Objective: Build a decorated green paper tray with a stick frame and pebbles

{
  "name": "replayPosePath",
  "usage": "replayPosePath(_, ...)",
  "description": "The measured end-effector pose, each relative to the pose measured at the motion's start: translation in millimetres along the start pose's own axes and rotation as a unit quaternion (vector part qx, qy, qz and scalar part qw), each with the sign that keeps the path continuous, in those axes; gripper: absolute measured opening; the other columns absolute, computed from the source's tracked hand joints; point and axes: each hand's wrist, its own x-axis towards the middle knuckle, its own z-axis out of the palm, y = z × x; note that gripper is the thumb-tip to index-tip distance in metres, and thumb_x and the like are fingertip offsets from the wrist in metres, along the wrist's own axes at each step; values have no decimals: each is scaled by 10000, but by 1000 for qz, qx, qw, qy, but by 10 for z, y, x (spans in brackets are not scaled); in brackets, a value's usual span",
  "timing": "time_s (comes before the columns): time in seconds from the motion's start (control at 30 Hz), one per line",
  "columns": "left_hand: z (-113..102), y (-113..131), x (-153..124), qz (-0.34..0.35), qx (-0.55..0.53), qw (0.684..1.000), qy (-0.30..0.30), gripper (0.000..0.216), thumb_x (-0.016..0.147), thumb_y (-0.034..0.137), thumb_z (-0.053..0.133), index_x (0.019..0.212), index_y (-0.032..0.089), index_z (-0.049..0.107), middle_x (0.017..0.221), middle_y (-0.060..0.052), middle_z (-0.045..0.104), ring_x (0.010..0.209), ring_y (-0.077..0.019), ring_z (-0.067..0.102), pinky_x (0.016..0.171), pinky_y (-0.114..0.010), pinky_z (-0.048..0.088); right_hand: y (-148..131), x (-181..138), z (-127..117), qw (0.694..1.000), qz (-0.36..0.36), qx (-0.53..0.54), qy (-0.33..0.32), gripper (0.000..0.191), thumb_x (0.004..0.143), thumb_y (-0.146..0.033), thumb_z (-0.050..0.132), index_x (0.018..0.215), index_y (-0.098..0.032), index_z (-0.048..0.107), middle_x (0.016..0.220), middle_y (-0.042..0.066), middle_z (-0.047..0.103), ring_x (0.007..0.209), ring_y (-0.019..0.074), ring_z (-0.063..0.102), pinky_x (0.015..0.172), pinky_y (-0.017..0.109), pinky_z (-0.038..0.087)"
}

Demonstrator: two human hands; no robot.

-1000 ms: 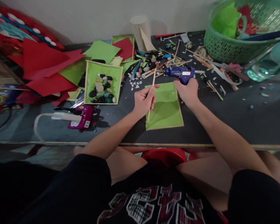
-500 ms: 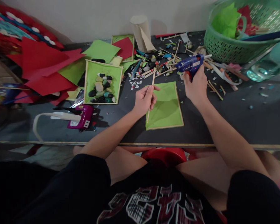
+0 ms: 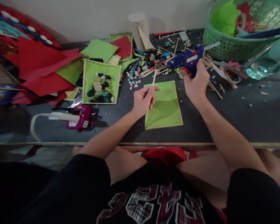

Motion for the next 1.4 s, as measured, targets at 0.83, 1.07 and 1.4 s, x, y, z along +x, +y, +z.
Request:
replayPosePath(0.83, 22, 37, -11, -14, 5, 1000, 0, 547, 890, 703, 697, 904, 162, 775, 467, 74, 545, 295, -30, 428, 313, -174, 317, 55, -26, 15, 1000, -15, -15, -22, 304, 924, -467, 621, 1144, -269, 551, 1144, 120, 687, 1118, 347, 639, 975, 584, 526)
replayPosePath(1.07, 25, 43, -4, -20, 14, 1000, 0, 515, 932, 667, 671, 902, 163, 774, 464, 73, 533, 301, -31, 434, 318, -176, 314, -133, -38, -50, 998, 41, 17, -38, 329, 913, -547, 603, 1111, -289, 553, 1162, 148, 662, 1201, 401, 606, 1010, 618, 477)
replayPosePath(1.4, 12, 17, 16, -18, 14, 1000, 0, 531, 937, 682, 651, 908, 165, 770, 468, 74, 530, 297, -32, 423, 319, -181, 311, -230, -44, -100, 997, 58, 24, -45, 320, 917, -613, 608, 1029, -320, 544, 1121, 128, 688, 1205, 404, 593, 1006, 614, 469)
